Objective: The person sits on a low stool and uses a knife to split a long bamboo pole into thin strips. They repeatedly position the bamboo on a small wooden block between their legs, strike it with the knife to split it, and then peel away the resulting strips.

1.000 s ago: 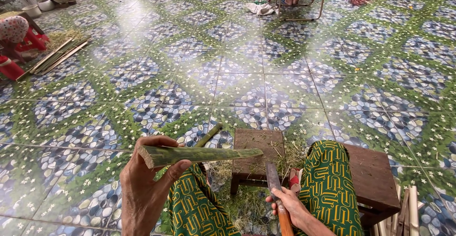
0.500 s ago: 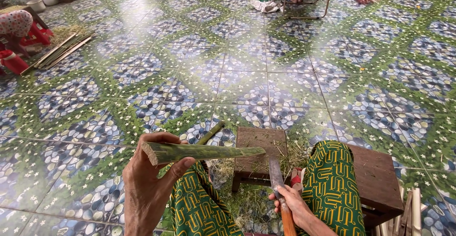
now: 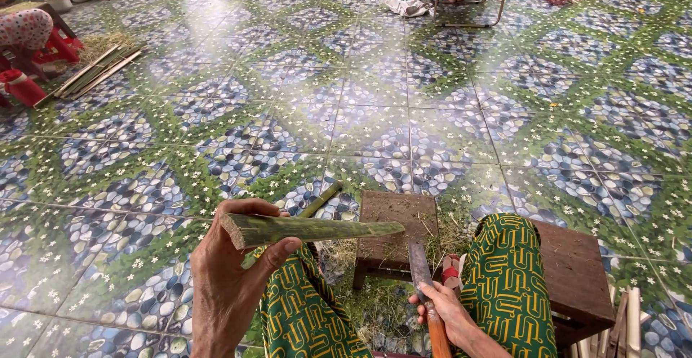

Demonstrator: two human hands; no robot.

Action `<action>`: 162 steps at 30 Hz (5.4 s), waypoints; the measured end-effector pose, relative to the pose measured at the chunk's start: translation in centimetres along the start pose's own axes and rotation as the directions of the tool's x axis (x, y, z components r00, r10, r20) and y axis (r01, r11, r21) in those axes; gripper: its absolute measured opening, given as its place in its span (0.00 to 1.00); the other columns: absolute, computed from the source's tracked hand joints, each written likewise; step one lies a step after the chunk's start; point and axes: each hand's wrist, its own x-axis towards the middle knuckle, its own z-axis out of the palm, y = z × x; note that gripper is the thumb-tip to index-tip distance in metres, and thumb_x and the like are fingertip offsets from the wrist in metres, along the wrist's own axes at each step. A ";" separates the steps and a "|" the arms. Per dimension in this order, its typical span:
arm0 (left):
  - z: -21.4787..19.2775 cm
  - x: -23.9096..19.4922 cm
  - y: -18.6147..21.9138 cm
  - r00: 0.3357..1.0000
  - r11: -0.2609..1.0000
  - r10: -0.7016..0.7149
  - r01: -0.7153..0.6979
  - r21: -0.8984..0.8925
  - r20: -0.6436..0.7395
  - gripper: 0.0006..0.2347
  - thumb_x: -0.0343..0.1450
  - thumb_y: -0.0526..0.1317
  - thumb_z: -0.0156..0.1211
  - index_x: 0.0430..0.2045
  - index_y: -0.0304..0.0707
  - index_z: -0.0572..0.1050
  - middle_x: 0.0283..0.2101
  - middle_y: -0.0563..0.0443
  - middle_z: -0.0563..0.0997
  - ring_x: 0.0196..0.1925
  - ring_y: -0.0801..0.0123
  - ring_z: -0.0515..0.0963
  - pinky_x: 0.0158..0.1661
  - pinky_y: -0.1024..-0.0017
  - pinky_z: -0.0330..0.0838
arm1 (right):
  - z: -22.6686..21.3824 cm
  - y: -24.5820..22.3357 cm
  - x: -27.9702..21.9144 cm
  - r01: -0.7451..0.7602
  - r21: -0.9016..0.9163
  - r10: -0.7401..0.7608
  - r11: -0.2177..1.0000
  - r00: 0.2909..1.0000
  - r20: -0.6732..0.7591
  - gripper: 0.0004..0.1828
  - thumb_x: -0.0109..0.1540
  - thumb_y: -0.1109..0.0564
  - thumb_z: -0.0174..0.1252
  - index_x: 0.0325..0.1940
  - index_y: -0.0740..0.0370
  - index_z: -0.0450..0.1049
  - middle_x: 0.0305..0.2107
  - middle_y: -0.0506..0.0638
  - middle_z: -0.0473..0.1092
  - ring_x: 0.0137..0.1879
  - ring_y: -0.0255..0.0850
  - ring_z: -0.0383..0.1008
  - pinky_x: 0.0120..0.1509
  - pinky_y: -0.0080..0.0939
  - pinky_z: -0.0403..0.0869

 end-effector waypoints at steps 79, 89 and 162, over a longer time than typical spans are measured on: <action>0.8 -0.5 0.1 0.984 0.983 0.175 -0.172 -0.066 0.044 0.10 0.69 0.29 0.66 0.42 0.39 0.79 0.45 0.51 0.81 0.46 0.70 0.82 0.47 0.78 0.75 | 9.3 -7.2 -6.8 0.050 0.233 -0.188 0.971 0.764 0.617 0.13 0.72 0.54 0.50 0.39 0.66 0.67 0.16 0.44 0.62 0.14 0.29 0.58 0.13 0.29 0.61; 1.9 -0.6 -0.2 0.936 0.941 0.319 -0.294 -0.168 0.147 0.14 0.78 0.31 0.60 0.54 0.54 0.75 0.60 0.57 0.81 0.61 0.64 0.82 0.60 0.69 0.78 | 7.3 -7.3 -4.0 0.091 0.208 -0.202 0.974 0.766 0.610 0.15 0.75 0.48 0.45 0.44 0.61 0.67 0.16 0.39 0.54 0.14 0.26 0.49 0.12 0.28 0.53; 5.1 1.3 -4.2 0.984 0.753 0.024 -0.135 -0.644 -0.178 0.14 0.78 0.53 0.59 0.46 0.45 0.71 0.41 0.50 0.76 0.50 0.59 0.81 0.70 0.59 0.76 | 4.1 -1.0 7.6 0.116 0.075 -0.110 0.990 0.990 -0.087 0.19 0.69 0.61 0.51 0.65 0.67 0.66 0.34 0.57 0.74 0.26 0.39 0.72 0.20 0.39 0.75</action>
